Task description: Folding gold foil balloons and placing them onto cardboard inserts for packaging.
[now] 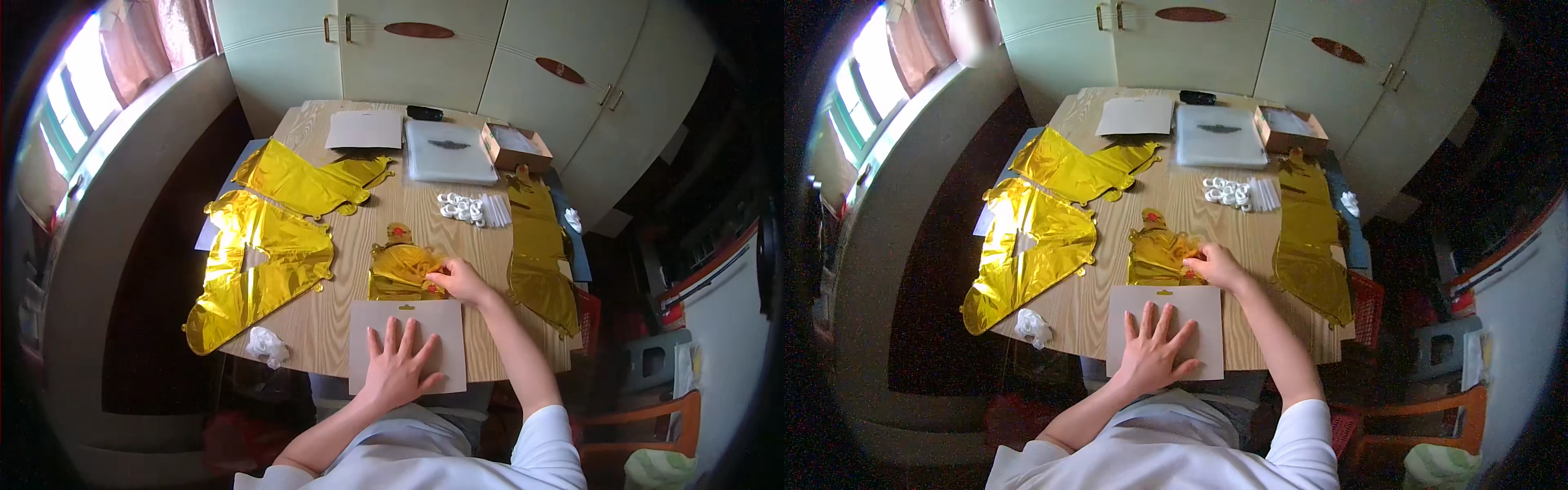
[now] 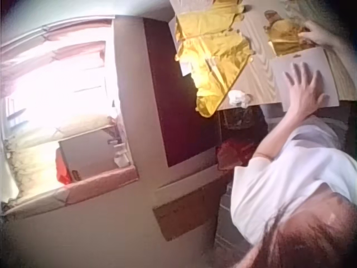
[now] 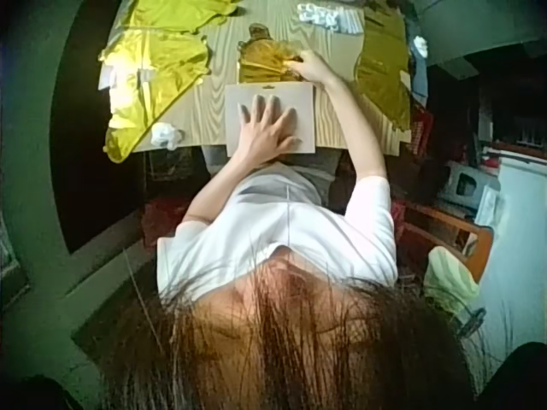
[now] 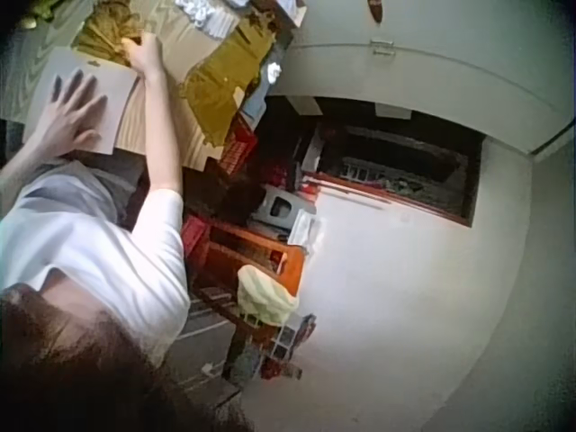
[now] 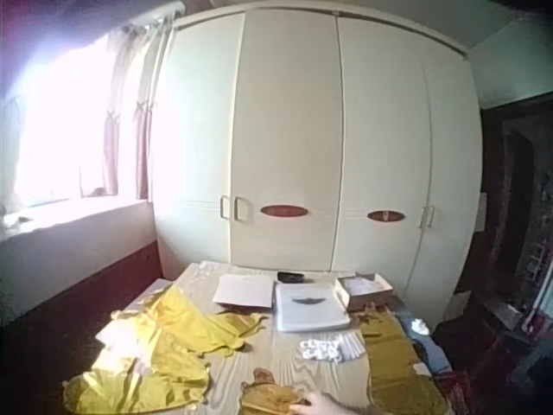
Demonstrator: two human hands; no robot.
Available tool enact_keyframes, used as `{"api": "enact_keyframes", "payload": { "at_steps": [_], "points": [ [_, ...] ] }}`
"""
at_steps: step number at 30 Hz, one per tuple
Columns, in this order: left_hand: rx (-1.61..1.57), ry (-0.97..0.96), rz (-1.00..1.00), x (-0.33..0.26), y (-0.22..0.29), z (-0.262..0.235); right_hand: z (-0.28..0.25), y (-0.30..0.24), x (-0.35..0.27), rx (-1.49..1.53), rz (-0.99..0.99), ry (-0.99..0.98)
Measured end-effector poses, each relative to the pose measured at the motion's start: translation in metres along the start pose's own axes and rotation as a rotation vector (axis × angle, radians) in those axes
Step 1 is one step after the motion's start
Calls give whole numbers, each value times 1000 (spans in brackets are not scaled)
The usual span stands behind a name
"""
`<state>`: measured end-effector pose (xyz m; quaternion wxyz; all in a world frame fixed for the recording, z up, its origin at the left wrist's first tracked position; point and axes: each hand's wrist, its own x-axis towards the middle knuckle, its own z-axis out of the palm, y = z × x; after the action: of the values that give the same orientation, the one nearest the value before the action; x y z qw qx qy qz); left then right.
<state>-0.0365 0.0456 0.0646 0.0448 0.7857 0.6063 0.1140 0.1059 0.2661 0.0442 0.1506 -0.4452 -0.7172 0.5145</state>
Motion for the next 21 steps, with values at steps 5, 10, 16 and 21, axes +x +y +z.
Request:
{"api": "enact_keyframes", "payload": {
  "at_steps": [5, 10, 16, 21],
  "points": [
    [-8, 11, 5, 0, 0, 0, 15, 7, -30, 162, -285, 89],
    [-14, 32, 9, 0, 0, 0, 21, -6, -64, -165, -457, 122],
    [-31, -20, 6, 0, 0, -3, 34, -4, -87, -318, -550, 201],
    [-208, -4, 2, -1, -5, 8, 38, 10, -88, -446, -673, 203]
  ]
}}
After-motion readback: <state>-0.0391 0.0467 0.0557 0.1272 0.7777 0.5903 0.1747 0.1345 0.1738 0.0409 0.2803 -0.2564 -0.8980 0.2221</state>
